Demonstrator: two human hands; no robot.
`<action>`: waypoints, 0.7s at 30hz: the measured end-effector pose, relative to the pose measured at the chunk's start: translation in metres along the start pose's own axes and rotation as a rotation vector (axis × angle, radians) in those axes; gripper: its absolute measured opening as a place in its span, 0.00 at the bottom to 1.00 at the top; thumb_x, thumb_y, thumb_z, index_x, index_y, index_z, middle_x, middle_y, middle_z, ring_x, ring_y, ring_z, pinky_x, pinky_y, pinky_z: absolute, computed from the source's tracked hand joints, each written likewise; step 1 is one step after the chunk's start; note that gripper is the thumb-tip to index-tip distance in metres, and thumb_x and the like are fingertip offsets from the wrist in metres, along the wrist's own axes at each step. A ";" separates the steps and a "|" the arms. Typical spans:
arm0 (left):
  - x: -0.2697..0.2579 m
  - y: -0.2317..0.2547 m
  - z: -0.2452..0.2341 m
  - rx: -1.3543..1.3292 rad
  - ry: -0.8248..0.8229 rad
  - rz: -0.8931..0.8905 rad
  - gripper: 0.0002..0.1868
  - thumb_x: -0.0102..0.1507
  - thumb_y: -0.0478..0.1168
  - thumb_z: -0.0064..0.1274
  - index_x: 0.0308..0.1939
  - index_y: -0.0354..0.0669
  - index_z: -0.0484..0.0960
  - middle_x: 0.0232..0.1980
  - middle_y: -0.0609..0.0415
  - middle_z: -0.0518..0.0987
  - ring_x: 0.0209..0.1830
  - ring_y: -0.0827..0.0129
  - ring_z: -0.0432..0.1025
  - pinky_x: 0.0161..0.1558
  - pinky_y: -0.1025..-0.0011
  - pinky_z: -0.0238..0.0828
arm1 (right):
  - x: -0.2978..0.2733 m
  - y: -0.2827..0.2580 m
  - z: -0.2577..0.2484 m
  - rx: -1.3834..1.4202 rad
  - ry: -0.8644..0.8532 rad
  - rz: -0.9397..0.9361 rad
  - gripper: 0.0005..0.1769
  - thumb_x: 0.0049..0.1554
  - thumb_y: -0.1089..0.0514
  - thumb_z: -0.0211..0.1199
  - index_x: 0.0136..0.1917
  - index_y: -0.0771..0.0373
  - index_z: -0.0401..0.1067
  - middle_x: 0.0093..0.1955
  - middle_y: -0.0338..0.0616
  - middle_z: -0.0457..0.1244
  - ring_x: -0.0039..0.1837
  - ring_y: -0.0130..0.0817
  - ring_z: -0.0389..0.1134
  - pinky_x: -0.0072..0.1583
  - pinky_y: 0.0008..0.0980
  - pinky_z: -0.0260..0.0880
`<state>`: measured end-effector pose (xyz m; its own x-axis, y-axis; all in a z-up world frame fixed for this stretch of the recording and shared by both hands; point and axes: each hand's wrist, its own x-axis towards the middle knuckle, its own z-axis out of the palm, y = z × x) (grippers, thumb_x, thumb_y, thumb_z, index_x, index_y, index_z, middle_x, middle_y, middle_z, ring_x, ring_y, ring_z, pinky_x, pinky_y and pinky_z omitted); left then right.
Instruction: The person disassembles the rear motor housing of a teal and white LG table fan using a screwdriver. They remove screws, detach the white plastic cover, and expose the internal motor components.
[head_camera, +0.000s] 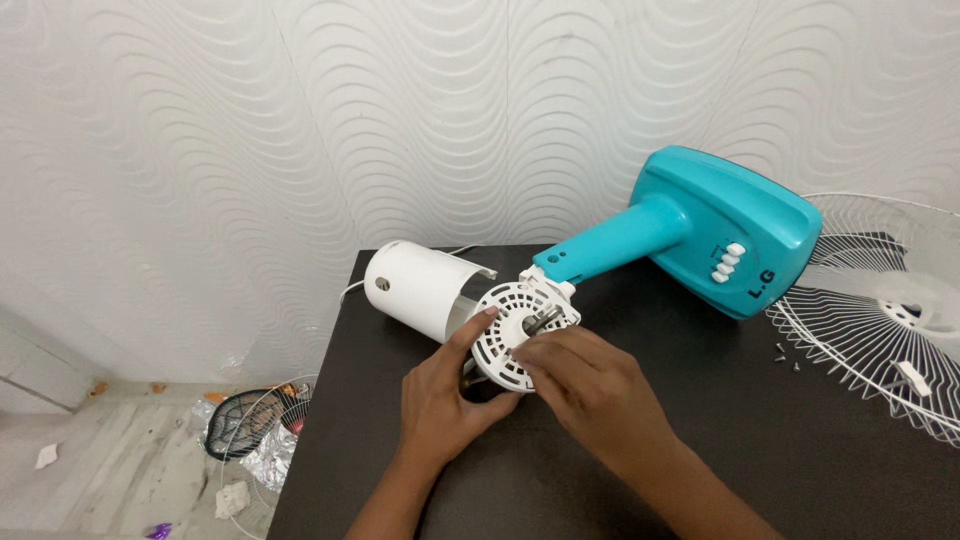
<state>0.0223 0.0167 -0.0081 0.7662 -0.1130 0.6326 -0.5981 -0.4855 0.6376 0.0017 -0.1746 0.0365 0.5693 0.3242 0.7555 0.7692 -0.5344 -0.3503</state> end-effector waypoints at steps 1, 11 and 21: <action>-0.001 0.000 0.000 0.015 -0.001 0.013 0.47 0.46 0.46 0.73 0.68 0.57 0.71 0.50 0.51 0.86 0.44 0.61 0.84 0.44 0.66 0.81 | 0.001 0.000 -0.001 0.034 0.010 0.024 0.10 0.52 0.66 0.69 0.50 0.64 0.78 0.50 0.42 0.70 0.51 0.37 0.74 0.52 0.33 0.76; -0.005 0.000 0.002 0.057 -0.001 0.027 0.44 0.46 0.47 0.74 0.66 0.56 0.73 0.50 0.50 0.86 0.43 0.61 0.84 0.42 0.65 0.81 | -0.008 -0.005 -0.007 -0.007 -0.014 0.155 0.10 0.49 0.67 0.69 0.47 0.62 0.80 0.49 0.42 0.71 0.49 0.38 0.75 0.48 0.33 0.76; -0.008 -0.006 0.004 0.092 0.013 0.064 0.45 0.46 0.48 0.74 0.66 0.54 0.71 0.50 0.49 0.86 0.43 0.60 0.83 0.40 0.65 0.81 | -0.014 0.000 -0.001 -0.006 0.059 0.052 0.10 0.49 0.67 0.70 0.46 0.62 0.79 0.48 0.42 0.69 0.53 0.40 0.71 0.52 0.37 0.72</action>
<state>0.0203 0.0170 -0.0184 0.7232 -0.1352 0.6773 -0.6215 -0.5551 0.5528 -0.0065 -0.1799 0.0266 0.5901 0.2495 0.7679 0.7372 -0.5543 -0.3864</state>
